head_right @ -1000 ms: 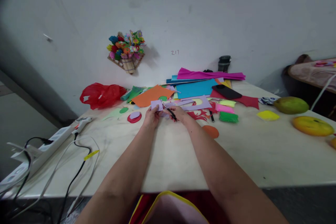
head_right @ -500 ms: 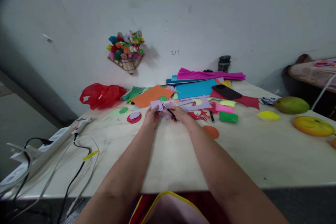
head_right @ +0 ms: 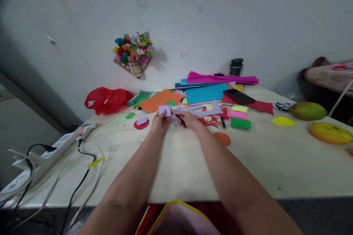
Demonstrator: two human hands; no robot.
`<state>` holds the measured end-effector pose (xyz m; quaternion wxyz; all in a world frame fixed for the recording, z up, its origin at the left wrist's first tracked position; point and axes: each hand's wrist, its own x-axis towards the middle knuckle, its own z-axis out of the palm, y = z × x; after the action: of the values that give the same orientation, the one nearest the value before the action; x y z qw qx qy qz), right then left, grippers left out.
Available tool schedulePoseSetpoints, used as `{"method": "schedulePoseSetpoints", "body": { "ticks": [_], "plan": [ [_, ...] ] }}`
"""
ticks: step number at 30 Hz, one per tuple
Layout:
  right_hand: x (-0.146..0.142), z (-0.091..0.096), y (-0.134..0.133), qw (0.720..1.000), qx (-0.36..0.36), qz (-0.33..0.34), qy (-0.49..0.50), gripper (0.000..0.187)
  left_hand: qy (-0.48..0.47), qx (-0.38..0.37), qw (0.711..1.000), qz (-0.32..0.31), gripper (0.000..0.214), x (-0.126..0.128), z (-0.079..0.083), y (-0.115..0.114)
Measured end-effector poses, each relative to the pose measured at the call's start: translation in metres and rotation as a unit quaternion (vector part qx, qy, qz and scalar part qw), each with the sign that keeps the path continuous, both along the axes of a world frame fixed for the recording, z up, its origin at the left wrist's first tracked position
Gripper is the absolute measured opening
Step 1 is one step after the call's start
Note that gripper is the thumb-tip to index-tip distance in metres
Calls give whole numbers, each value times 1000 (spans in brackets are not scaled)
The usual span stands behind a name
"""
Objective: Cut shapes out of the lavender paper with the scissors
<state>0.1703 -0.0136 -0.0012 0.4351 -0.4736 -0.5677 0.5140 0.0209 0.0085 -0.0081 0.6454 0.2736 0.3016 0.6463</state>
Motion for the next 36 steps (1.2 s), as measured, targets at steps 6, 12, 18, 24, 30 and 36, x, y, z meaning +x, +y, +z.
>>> {"method": "schedulePoseSetpoints", "body": {
  "ticks": [6,12,18,24,30,36],
  "plan": [
    [-2,2,-1,1000,-5,-6,-11,32,-2,12,1000,0,9,-1,-5,4],
    [-2,2,-3,1000,1,-9,-13,35,6,21,1000,-14,11,-3,-8,7],
    [-2,2,-2,1000,7,-3,-21,38,9,22,1000,-9,9,-4,-10,8],
    [-3,4,-5,1000,-8,-6,-22,37,7,18,1000,1,7,-2,-7,6],
    [-1,3,-6,1000,-5,12,-16,34,-5,-7,999,33,11,1,-6,8],
    [-2,0,-5,999,-2,-8,-31,33,-22,-18,998,60,13,5,-2,4]
  ]
}}
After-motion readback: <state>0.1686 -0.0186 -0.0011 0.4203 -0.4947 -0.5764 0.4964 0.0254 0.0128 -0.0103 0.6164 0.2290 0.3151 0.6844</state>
